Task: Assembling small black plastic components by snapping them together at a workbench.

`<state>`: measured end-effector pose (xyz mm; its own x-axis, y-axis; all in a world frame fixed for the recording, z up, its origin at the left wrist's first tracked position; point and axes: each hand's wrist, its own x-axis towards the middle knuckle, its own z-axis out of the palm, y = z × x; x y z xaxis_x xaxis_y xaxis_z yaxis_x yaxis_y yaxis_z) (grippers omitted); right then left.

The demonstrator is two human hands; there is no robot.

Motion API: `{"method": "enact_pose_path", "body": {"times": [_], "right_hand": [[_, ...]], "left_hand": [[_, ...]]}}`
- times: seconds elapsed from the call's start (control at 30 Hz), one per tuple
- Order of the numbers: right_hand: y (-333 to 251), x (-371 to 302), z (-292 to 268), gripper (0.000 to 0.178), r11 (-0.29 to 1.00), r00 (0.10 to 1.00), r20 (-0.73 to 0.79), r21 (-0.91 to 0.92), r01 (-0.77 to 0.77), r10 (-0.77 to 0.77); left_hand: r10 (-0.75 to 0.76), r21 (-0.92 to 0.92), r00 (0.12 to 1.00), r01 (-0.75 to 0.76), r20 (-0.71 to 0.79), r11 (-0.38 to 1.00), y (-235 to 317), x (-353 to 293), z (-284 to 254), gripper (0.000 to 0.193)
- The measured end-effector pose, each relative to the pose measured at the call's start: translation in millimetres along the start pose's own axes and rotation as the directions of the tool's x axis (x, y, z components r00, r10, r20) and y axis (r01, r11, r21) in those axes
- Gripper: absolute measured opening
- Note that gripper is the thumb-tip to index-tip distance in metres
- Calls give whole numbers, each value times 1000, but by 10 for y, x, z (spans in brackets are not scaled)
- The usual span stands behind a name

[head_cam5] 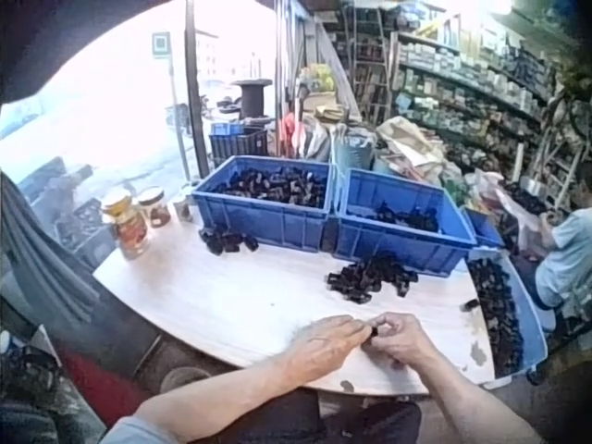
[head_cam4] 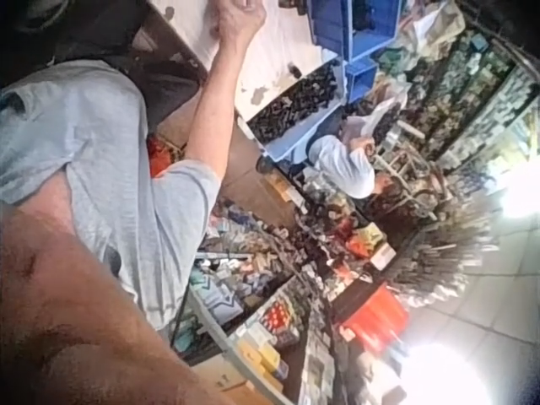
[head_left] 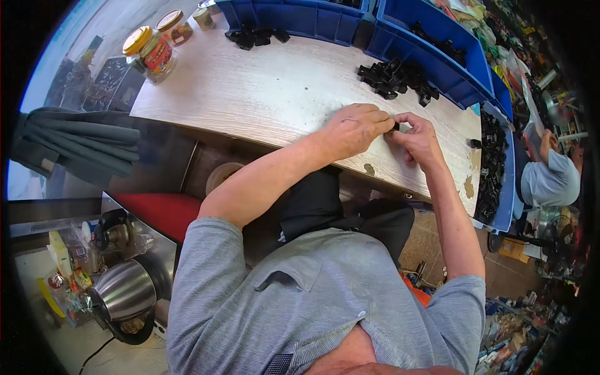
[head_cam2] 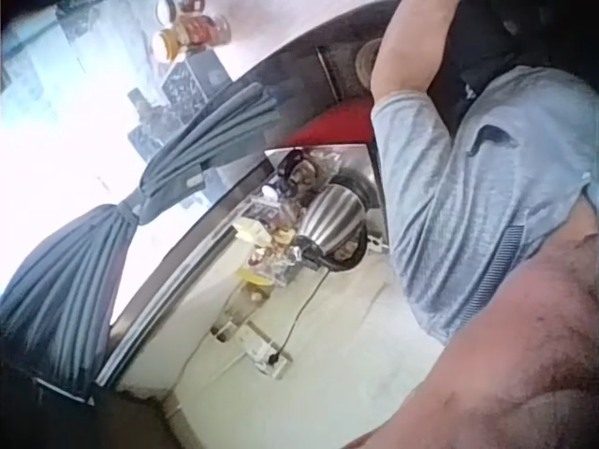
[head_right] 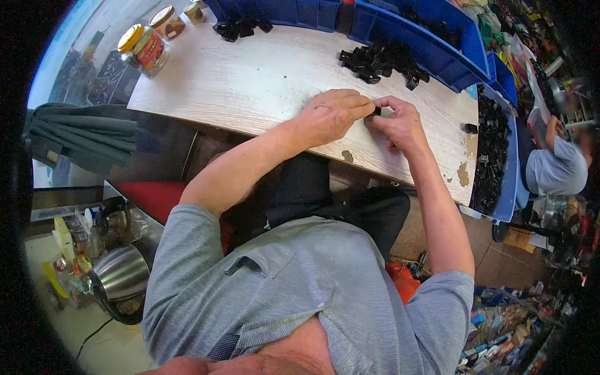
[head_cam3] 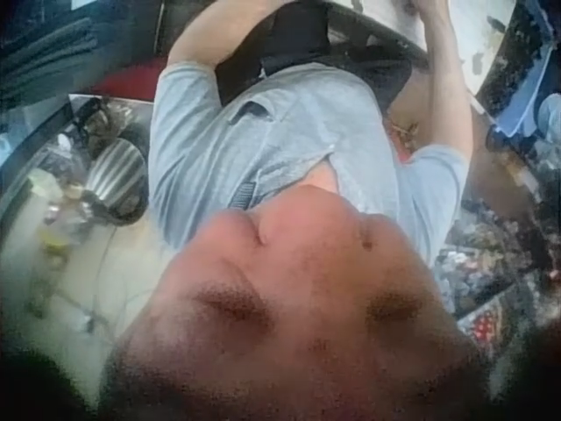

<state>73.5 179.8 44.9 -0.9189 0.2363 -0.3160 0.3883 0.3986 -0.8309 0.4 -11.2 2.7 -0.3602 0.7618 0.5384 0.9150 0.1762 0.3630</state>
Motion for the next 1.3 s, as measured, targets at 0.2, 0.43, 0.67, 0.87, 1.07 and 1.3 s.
{"method": "enact_pose_path", "body": {"times": [0.2, 0.43, 0.67, 0.87, 1.07, 1.3], "right_hand": [[43, -70, -84, 29, 992, 996, -60, 109, -66, 73], [291, -113, -492, 31, 934, 953, -231, 338, -112, 198], [622, -88, -1443, 30, 867, 703, -649, 489, 94, 290], [580, -51, -1282, 36, 875, 739, -598, 483, 23, 311], [346, 271, -777, 43, 922, 805, -505, 364, -129, 312], [87, 557, -555, 47, 970, 829, -506, 77, -230, 237]], "left_hand": [[-65, 101, 947, 101, -316, 990, -392, 79, -56, 23], [-385, 483, 710, 692, -589, 537, -1667, 77, -585, 22], [-438, 535, 754, 656, -490, 532, -1800, 36, -520, 19], [-301, 433, 861, 474, -410, 767, -1365, -57, -424, 17], [-267, 339, 877, 412, -399, 846, -1116, -64, -388, 20], [-335, 320, 869, 454, -363, 831, -1102, -106, -377, 23]]}}
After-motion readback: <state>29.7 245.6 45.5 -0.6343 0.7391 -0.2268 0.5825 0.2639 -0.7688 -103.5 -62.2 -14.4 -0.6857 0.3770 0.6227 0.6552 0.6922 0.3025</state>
